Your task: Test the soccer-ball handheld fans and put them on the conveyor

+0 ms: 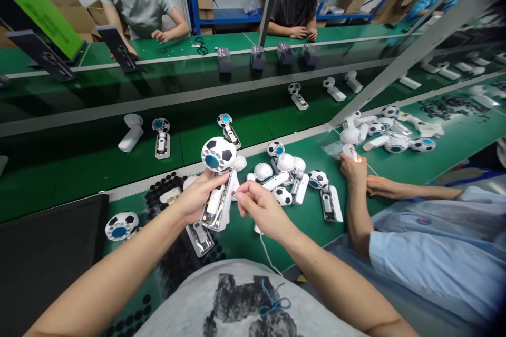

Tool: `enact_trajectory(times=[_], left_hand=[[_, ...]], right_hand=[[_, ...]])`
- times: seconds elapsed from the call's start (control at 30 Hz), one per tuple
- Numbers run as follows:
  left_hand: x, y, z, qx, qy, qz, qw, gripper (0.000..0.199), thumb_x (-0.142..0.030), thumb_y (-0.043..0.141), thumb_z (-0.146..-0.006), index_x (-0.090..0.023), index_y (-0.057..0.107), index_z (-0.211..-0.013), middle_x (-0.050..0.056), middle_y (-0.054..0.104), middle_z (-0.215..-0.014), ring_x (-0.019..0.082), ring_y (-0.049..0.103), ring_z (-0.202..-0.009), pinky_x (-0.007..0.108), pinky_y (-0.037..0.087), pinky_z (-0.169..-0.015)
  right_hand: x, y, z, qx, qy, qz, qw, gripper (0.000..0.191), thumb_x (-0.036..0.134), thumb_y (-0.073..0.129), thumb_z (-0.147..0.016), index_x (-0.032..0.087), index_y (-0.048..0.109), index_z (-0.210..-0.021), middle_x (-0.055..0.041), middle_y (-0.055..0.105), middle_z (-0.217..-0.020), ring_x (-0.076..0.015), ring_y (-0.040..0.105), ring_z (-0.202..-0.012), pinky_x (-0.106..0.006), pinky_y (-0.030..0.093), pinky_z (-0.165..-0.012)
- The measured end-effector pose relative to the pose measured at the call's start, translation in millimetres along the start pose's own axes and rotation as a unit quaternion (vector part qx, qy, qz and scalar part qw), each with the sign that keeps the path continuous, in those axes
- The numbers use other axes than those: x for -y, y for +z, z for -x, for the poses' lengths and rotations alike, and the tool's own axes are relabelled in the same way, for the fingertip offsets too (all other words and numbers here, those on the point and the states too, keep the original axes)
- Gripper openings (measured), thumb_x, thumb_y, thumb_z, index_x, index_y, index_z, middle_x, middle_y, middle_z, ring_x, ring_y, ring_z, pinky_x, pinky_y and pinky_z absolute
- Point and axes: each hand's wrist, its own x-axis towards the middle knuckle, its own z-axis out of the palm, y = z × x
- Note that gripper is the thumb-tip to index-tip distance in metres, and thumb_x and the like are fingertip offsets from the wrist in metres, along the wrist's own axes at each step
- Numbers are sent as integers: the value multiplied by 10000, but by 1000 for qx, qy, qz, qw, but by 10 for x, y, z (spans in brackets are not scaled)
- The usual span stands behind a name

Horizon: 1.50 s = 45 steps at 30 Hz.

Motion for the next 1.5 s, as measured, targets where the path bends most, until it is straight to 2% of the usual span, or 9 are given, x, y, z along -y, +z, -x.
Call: enact_trajectory(times=[0.1, 0.2, 0.5, 0.7, 0.97, 1.17, 1.23, 1.37, 1.5], left_hand=[[-2, 24, 40, 4, 5, -52, 999, 373, -262, 625, -746, -217, 484, -1089, 23, 609, -887, 133, 597, -695, 247, 477, -608], [28, 33, 68, -7, 0, -81, 997, 399, -265, 641, -731, -214, 486, -1096, 20, 605, -887, 138, 593, -715, 246, 469, -618], [104, 14, 102, 7, -16, 6, 1000, 335, -260, 632, -727, -196, 530, -1040, 16, 633, -805, 136, 598, -647, 256, 461, -623], [106, 69, 150, -29, 25, -77, 996, 383, -259, 657, -704, -197, 523, -1058, 18, 638, -888, 158, 593, -787, 256, 445, -709], [142, 19, 97, -41, -17, -97, 994, 418, -294, 658, -691, -209, 498, -1067, 26, 624, -889, 157, 593, -725, 252, 454, -629], [143, -60, 48, -33, -49, -103, 993, 469, -308, 654, -697, -208, 451, -1107, 30, 606, -785, 161, 588, -617, 265, 468, -539], [39, -199, -50, -60, -20, -113, 992, 467, -278, 664, -690, -202, 450, -1098, 36, 600, -784, 165, 594, -616, 271, 479, -543], [-299, -600, -519, -192, 61, -145, 969, 428, -275, 634, -714, -215, 426, -1083, 12, 556, -709, 172, 589, -571, 291, 483, -508], [-525, -800, -1252, -197, 62, -194, 959, 224, -238, 595, -744, -152, 494, -924, 30, 557, -667, 164, 581, -579, 301, 481, -551]], right_hand=[[5, 13, 37, 23, 3, 4, 1000, 136, 280, 464, -850, 181, 467, -756, 63, 467, -526, -92, 409, -503, -231, 326, -516], [1, 18, 66, 14, 4, 4, 1000, 138, 282, 461, -847, 181, 464, -753, 68, 452, -517, -91, 390, -491, -234, 317, -509], [45, 56, 139, 15, 8, 9, 1000, 145, 308, 469, -836, 189, 456, -755, 72, 430, -513, -89, 376, -474, -226, 314, -486], [21, 26, 135, 33, 26, 102, 994, 154, 282, 445, -851, 195, 443, -724, 70, 443, -516, -78, 367, -452, -207, 300, -448], [-107, 34, 26, 52, 44, 67, 995, 157, 278, 454, -843, 193, 438, -712, 73, 428, -515, -80, 364, -466, -213, 294, -459], [-144, 16, -55, 69, 74, 28, 994, 167, 276, 485, -820, 184, 438, -688, 78, 423, -497, -74, 346, -457, -212, 258, -452], [-142, -82, -70, 62, 95, 14, 993, 177, 293, 500, -811, 181, 445, -685, 86, 392, -488, -68, 308, -441, -209, 224, -435], [-138, -319, -106, -25, 108, -7, 994, 215, 358, 537, -789, 183, 445, -702, 100, 341, -476, -64, 253, -427, -214, 169, -422], [-131, -364, -145, -20, 89, 0, 996, 239, 396, 516, -807, 187, 444, -716, 88, 353, -490, -77, 274, -449, -225, 183, -440]])
